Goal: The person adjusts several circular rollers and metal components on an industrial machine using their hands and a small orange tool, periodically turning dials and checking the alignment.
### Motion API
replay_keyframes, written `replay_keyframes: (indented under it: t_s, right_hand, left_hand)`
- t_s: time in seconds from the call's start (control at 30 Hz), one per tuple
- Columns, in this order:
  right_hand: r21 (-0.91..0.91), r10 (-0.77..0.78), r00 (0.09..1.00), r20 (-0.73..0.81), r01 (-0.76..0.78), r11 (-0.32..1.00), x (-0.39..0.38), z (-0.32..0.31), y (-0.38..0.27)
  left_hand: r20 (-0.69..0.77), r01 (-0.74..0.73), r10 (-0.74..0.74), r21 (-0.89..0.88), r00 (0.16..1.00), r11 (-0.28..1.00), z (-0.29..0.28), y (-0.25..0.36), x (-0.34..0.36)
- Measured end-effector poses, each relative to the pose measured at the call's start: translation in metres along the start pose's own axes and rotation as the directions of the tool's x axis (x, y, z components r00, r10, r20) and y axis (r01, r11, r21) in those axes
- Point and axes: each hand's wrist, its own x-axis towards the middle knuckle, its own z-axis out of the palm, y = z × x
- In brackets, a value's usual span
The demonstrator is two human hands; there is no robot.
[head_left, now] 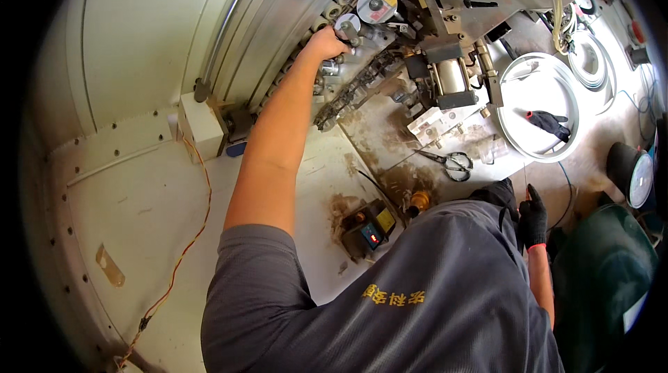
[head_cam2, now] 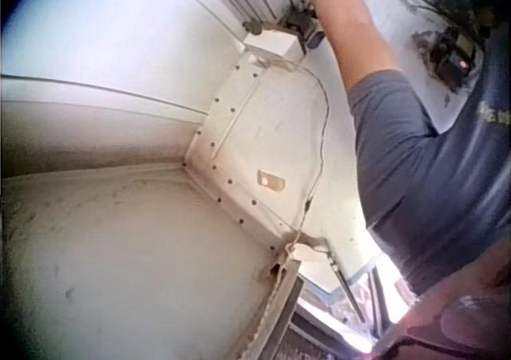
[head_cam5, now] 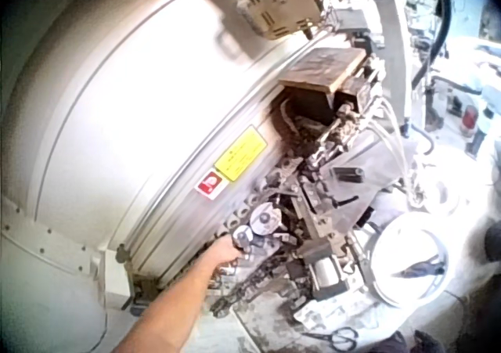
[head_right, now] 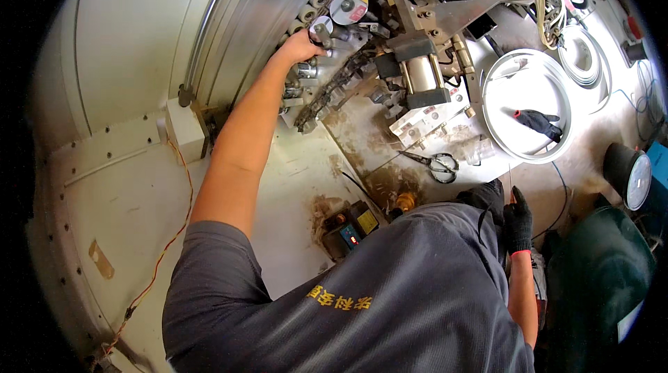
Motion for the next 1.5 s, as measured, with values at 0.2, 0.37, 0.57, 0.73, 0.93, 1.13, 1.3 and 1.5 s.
replay_keyframes:
  t_s: [0.2, 0.37, 0.57, 0.73, 0.93, 1.13, 1.3, 1.5]
  right_hand:
    - [-0.028, -0.007, 0.999, -0.041, 0.006, 1.0, 0.001, 0.003, -0.011]
    - [0.116, 0.169, 0.985, 0.036, -0.172, 0.978, -0.005, 0.0, -0.045]
    - [0.179, 0.174, 0.982, 0.076, -0.185, 0.966, -0.009, 0.003, -0.032]
    - [0.19, 0.168, 0.984, 0.065, -0.178, 0.965, -0.009, 0.001, -0.037]
    - [0.256, 0.194, 0.98, 0.05, -0.201, 0.946, -0.015, -0.007, -0.055]
    - [0.209, -0.352, 0.935, 0.035, 0.338, 0.918, -0.015, -0.028, -0.153]
    - [0.112, -0.64, 0.756, 0.141, 0.63, 0.769, 0.019, 0.009, -0.306]
    - [-0.292, -0.734, 0.591, 0.335, 0.805, 0.516, 0.094, 0.1, -0.423]
  left_hand:
    - [0.003, 0.104, -0.104, 0.002, 0.995, 0.995, 0.011, -0.006, 0.005]
    - [-0.14, 0.258, -0.245, 0.079, 0.959, 0.963, 0.016, 0.021, -0.01]
    - [-0.085, 0.139, -0.135, 0.045, 0.987, 0.989, 0.017, -0.017, 0.016]
    - [-0.118, 0.288, -0.276, 0.101, 0.954, 0.952, 0.02, 0.021, -0.007]
    - [-0.329, 0.393, -0.329, 0.149, 0.885, 0.907, 0.025, 0.032, -0.011]
    - [-0.078, 0.014, -0.008, 0.074, 0.997, 0.997, 0.001, 0.0, -0.012]
    - [-0.16, 0.12, -0.101, 0.119, 0.982, 0.986, -0.011, 0.01, -0.034]
    - [-0.188, 0.134, -0.108, 0.131, 0.976, 0.982, -0.012, 0.013, -0.038]
